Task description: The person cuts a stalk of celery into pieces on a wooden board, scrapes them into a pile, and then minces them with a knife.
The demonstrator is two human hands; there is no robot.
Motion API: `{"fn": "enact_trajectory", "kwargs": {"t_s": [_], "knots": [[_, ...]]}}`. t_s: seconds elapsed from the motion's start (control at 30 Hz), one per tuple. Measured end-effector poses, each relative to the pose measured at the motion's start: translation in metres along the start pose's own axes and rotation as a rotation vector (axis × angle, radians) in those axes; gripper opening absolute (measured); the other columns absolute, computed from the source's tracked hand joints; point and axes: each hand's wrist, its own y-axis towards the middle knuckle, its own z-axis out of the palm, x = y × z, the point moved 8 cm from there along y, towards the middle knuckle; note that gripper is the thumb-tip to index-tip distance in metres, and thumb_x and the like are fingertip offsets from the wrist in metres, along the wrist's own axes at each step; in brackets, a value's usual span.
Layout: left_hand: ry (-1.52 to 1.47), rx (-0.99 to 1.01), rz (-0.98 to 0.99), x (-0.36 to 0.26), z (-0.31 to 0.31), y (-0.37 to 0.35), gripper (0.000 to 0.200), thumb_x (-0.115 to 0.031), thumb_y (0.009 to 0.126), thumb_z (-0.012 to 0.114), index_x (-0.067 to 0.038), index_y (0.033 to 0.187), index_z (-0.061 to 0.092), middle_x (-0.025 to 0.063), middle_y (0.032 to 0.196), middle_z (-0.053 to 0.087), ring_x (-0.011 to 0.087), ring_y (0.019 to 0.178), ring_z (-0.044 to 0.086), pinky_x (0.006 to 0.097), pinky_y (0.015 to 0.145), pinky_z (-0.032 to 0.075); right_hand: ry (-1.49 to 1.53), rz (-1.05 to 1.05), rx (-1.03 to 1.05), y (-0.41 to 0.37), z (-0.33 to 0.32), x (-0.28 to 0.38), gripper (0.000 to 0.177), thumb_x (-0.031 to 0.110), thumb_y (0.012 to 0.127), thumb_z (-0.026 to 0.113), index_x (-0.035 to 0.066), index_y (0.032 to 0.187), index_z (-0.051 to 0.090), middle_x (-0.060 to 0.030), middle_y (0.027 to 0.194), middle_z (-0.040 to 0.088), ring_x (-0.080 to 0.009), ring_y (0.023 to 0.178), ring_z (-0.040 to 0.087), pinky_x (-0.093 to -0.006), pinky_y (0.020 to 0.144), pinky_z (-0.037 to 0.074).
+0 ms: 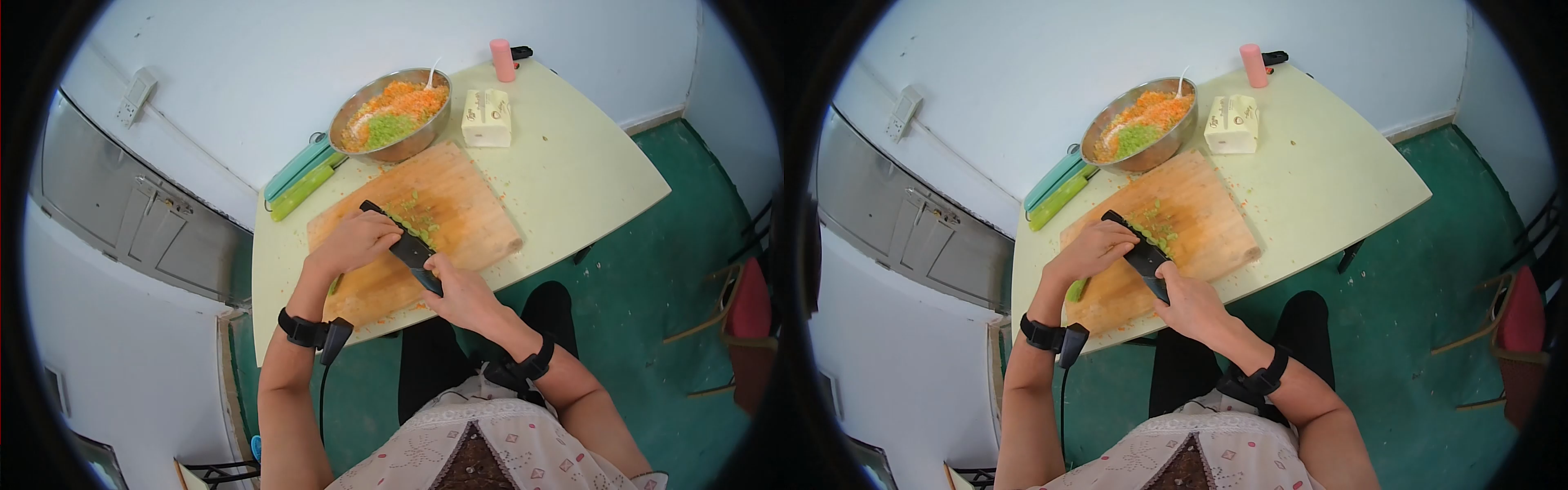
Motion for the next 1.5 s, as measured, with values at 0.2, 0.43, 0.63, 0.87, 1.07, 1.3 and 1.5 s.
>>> {"fn": "enact_trajectory", "kwargs": {"t_s": [0.2, 0.43, 0.63, 0.87, 1.07, 1.3, 1.5], "knots": [[0.157, 0.185, -0.033, -0.014, 0.015, 0.014, 0.027, -0.023, 0.092, 0.047, -0.007, 0.097, 0.068, 0.0086, 0.096, 0.064, 0.0229, 0.099, 0.055, 0.036, 0.089, 0.034, -0.037, 0.017, 0.022, -0.003, -0.001, 0.006, 0.039, 0.014, 0.078, 0.062, 0.003, 0.109, 0.042, -0.0214, 0.073, 0.061, -0.0394, 0.069, 0.061, -0.0474, 0.061, 0.046], [0.099, 0.086, -0.045, 0.006, 0.016, 0.028, 0.024, -0.018, 0.09, 0.049, -0.003, 0.096, 0.066, 0.0126, 0.096, 0.063, 0.0274, 0.096, 0.057, 0.0382, 0.086, 0.041, -0.062, -0.045, 0.015, -0.012, 0.0, 0.014, 0.036, 0.014, 0.078, 0.062, 0.002, 0.107, 0.044, -0.0213, 0.074, 0.061, -0.0395, 0.07, 0.062, -0.0468, 0.062, 0.047], [0.029, -0.293, -0.036, 0.013, -0.042, 0.004, 0.02, -0.01, 0.088, 0.053, 0.002, 0.098, 0.064, 0.013, 0.093, 0.063, 0.0283, 0.09, 0.058, 0.0353, 0.079, 0.046, 0.178, 0.022, 0.082, -0.018, -0.002, 0.009, 0.038, 0.018, 0.082, 0.059, 0.0, 0.114, 0.047, -0.0241, 0.078, 0.061, -0.0403, 0.075, 0.061, -0.046, 0.065, 0.047], [-0.225, -0.681, -0.52, 0.039, -0.025, -0.071, 0.02, -0.01, 0.084, 0.062, 0.0, 0.101, 0.065, 0.0143, 0.096, 0.061, 0.0244, 0.091, 0.057, 0.0315, 0.081, 0.045, 0.067, 0.03, 0.029, -0.001, -0.036, 0.015, 0.031, 0.019, 0.09, 0.045, -0.003, 0.113, 0.046, -0.0274, 0.081, 0.059, -0.044, 0.078, 0.058, -0.0481, 0.069, 0.045], [-0.126, -0.689, -0.47, -0.009, 0.055, -0.078, 0.03, -0.013, 0.07, 0.074, 0.001, 0.095, 0.067, 0.014, 0.097, 0.062, 0.0308, 0.093, 0.055, 0.0379, 0.084, 0.045, -0.322, -0.005, 0.13, 0.015, -0.044, 0.019, 0.022, 0.013, 0.092, 0.04, -0.005, 0.104, 0.043, -0.0259, 0.074, 0.058, -0.044, 0.073, 0.058, -0.0514, 0.066, 0.045], [-0.076, -0.815, -0.514, -0.022, 0.052, -0.061, 0.036, -0.015, 0.062, 0.079, 0.0, 0.092, 0.067, 0.0116, 0.095, 0.061, 0.0293, 0.092, 0.055, 0.0375, 0.08, 0.044, -0.527, -0.126, 0.057, 0.025, -0.046, 0.048, 0.023, 0.012, 0.091, 0.047, -0.004, 0.106, 0.043, -0.0223, 0.069, 0.061, -0.0412, 0.068, 0.06, -0.0485, 0.061, 0.047], [-0.053, -0.882, -0.652, -0.006, 0.055, -0.084, 0.026, -0.013, 0.067, 0.075, -0.001, 0.088, 0.068, 0.0113, 0.095, 0.061, 0.0297, 0.093, 0.054, 0.04, 0.083, 0.042, -0.637, -0.082, 0.138, 0.029, -0.029, 0.032, 0.038, 0.014, 0.091, 0.05, -0.007, 0.122, 0.042, -0.0219, 0.066, 0.06, -0.0395, 0.063, 0.061, -0.0481, 0.059, 0.047]]}}
